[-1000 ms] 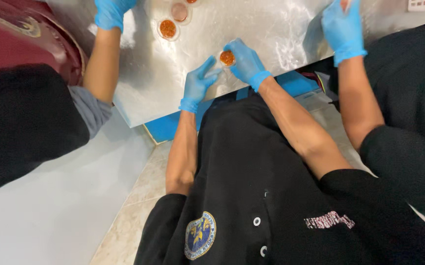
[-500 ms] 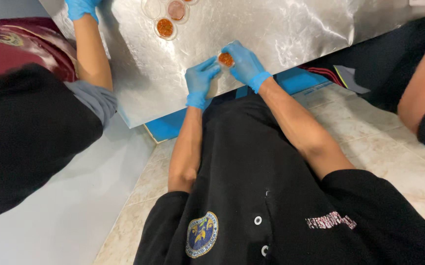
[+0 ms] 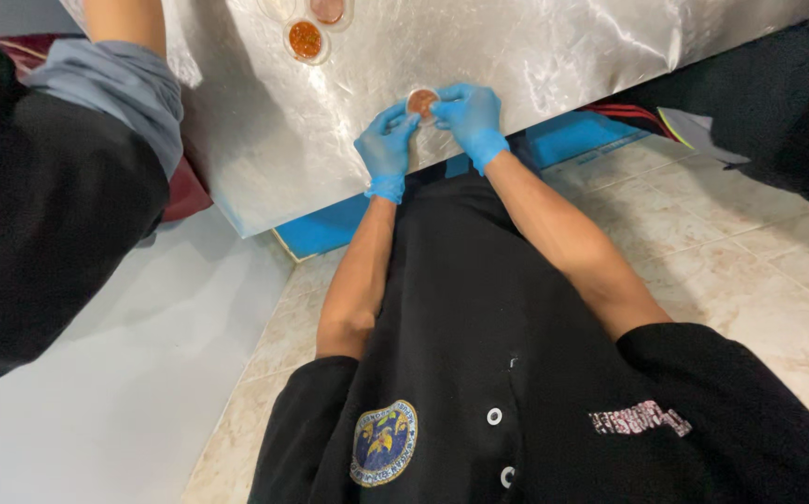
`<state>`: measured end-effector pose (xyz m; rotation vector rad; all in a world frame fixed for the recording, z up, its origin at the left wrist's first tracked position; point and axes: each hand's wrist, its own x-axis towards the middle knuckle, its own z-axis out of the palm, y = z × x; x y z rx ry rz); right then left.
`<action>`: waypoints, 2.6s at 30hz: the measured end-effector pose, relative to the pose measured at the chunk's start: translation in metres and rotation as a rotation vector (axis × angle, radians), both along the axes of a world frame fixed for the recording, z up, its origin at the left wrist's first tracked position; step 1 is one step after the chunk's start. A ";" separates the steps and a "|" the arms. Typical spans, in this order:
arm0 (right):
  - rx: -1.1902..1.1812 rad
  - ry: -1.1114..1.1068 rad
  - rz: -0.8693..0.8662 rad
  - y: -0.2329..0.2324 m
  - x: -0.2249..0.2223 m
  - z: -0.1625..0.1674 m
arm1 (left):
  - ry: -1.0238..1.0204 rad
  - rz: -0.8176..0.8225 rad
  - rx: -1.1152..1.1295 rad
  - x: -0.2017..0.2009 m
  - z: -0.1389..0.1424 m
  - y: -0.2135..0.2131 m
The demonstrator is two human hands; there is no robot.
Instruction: The person repeatedly picks up small transparent containers filled with an orange substance from a plastic sheet on a table and places them into a white basket. The person wears blue gloves and a black shirt with a logo. Another person is visible to the left performing a similar task.
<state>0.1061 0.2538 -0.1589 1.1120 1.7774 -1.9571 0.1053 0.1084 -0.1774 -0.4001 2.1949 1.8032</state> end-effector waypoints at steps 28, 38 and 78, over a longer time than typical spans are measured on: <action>0.246 -0.031 0.479 -0.016 -0.010 -0.004 | 0.214 -0.716 -0.307 -0.069 0.000 -0.016; 0.289 -0.144 0.427 -0.012 -0.011 -0.004 | -0.044 -0.430 -0.088 -0.036 -0.001 -0.018; 0.293 0.181 0.257 0.027 0.007 0.019 | 0.377 0.189 -0.569 -0.113 0.018 -0.055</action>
